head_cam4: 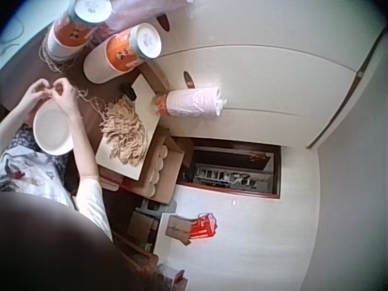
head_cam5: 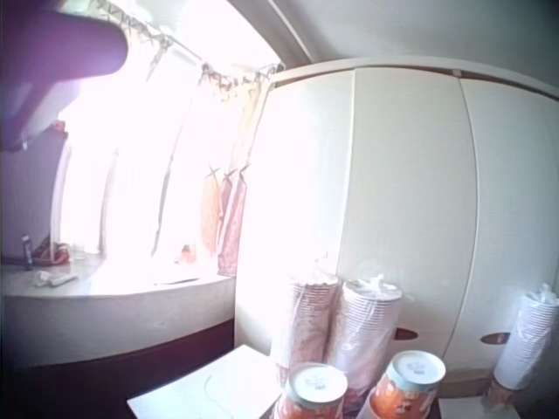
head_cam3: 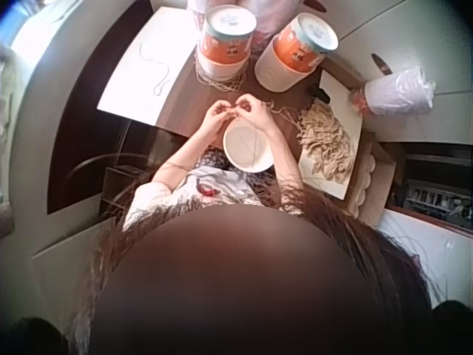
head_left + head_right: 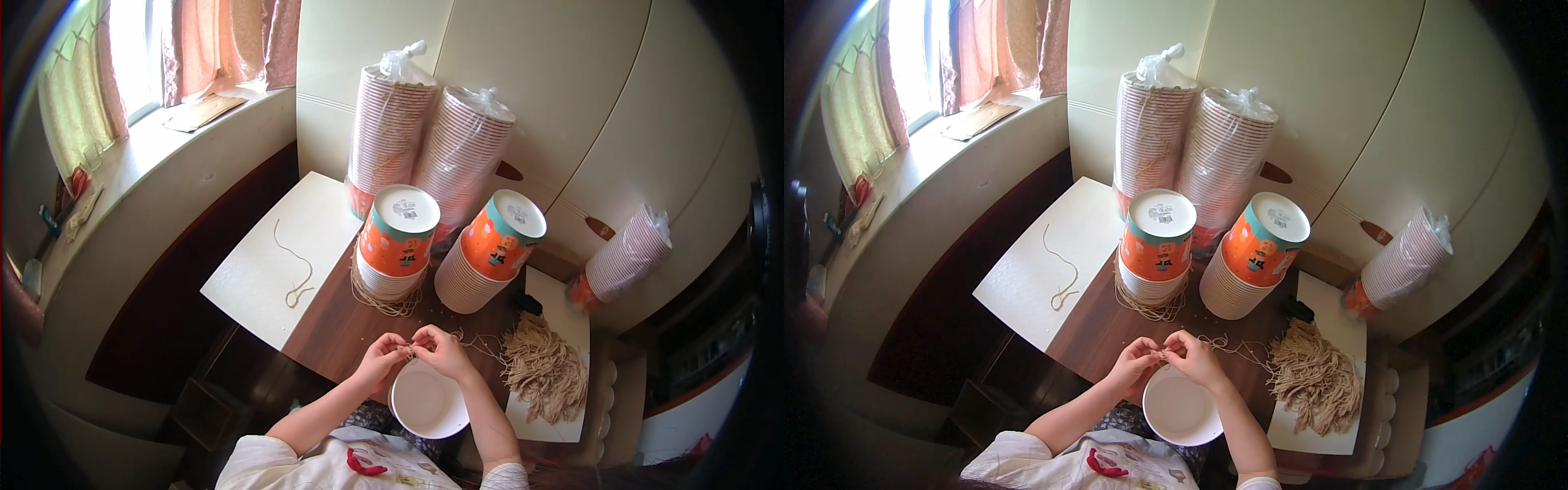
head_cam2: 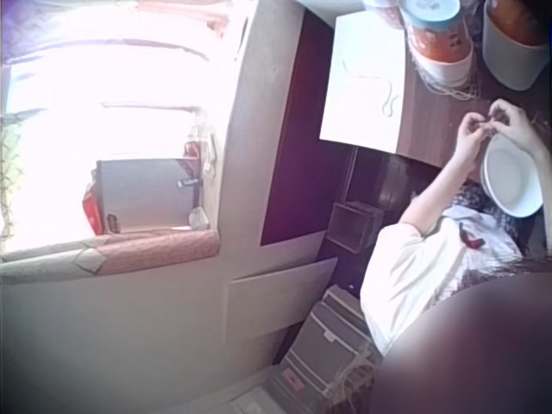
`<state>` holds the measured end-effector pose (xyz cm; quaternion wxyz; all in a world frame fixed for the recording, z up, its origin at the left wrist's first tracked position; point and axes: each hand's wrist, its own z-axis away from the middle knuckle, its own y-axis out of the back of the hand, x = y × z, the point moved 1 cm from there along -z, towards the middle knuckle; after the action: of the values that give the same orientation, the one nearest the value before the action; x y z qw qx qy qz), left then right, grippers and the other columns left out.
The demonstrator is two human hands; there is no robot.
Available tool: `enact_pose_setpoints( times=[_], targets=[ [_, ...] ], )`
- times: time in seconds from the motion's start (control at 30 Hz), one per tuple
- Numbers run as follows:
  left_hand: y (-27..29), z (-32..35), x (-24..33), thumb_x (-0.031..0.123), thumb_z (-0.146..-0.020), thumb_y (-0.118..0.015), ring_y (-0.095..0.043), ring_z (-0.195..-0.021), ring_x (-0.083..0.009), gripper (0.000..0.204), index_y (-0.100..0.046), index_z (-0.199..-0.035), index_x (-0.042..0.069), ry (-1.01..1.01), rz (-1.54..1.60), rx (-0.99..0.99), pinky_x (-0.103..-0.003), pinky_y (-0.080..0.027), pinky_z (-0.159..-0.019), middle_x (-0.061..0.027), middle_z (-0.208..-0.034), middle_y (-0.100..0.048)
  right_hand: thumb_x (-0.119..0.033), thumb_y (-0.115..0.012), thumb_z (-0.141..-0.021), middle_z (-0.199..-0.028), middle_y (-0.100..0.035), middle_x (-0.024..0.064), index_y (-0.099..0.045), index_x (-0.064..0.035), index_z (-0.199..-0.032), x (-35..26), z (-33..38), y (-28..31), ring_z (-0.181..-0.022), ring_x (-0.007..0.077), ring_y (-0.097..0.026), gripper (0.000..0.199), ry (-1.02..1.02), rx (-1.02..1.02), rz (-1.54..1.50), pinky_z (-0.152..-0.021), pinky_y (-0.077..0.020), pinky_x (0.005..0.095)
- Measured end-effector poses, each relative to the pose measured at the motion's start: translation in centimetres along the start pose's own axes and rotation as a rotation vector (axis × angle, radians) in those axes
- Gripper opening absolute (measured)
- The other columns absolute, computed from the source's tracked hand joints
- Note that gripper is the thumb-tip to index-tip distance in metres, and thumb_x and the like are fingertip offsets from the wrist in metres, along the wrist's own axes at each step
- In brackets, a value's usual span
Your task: The person is tying thin strings around the rims of paper cups and then stacking them for packaging.
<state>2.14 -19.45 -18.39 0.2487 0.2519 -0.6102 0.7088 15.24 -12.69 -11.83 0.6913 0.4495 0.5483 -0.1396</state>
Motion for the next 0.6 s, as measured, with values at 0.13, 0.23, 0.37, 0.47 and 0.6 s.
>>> enact_pose_setpoints(
  times=[0.13, 0.23, 0.37, 0.47, 0.6],
  targets=[
    [0.3, -0.1, -0.1, 0.002, -0.083, -0.055, -0.056, -0.078, -0.0103, 0.011, -0.05, -0.091, 0.007, 0.09, 0.077, -0.071, -0.022, -0.044, -0.069, -0.0029, -0.083, -0.059, -0.003, -0.062, -0.076, -0.079, -0.061, 0.0043, -0.056, -0.0008, -0.088, 0.0, 0.0, 0.0, -0.073, 0.0092, -0.059, 0.013, -0.006, -0.013, -0.018, -0.066, -0.0492, 0.0233],
    [0.4, -0.2, -0.3, 0.003, -0.082, -0.056, -0.055, -0.075, -0.0094, 0.012, -0.05, -0.091, 0.009, 0.121, 0.128, -0.073, -0.021, -0.043, -0.065, -0.0019, -0.082, -0.058, -0.003, -0.061, -0.077, -0.08, -0.061, 0.0039, -0.056, -0.0009, -0.088, -0.1, 0.1, 0.1, -0.074, 0.0088, -0.059, 0.012, -0.008, -0.022, -0.042, -0.066, -0.049, 0.023],
    [0.3, -0.2, -0.4, 0.003, -0.081, -0.058, -0.053, -0.069, -0.0089, 0.013, -0.051, -0.09, 0.009, 0.151, 0.204, -0.059, -0.021, -0.041, -0.063, -0.0014, -0.08, -0.058, -0.004, -0.061, -0.076, -0.076, -0.061, 0.0046, -0.056, -0.0011, -0.085, -0.8, 0.3, 0.1, -0.071, 0.0099, -0.06, 0.011, 0.031, -0.01, 0.034, -0.064, -0.0491, 0.0241],
    [0.0, -0.2, -0.5, 0.003, -0.08, -0.059, -0.053, -0.068, -0.0093, 0.013, -0.052, -0.089, 0.01, 0.19, 0.254, -0.054, -0.021, -0.041, -0.062, -0.0012, -0.077, -0.057, -0.004, -0.061, -0.075, -0.075, -0.062, 0.0063, -0.056, -0.0022, -0.084, -1.2, 0.4, 0.2, -0.07, 0.0133, -0.062, 0.01, 0.041, 0.011, 0.102, -0.063, -0.0495, 0.0263],
    [0.0, -0.3, -0.5, 0.003, -0.08, -0.06, -0.052, -0.066, -0.0093, 0.011, -0.052, -0.086, 0.01, 0.209, 0.252, -0.026, -0.021, -0.041, -0.061, -0.0011, -0.075, -0.057, -0.006, -0.061, -0.073, -0.074, -0.062, 0.0074, -0.057, -0.004, -0.082, -1.1, 0.5, 0.3, -0.067, 0.0178, -0.063, 0.009, 0.16, 0.046, 0.163, -0.061, -0.0488, 0.0298]
  ],
)
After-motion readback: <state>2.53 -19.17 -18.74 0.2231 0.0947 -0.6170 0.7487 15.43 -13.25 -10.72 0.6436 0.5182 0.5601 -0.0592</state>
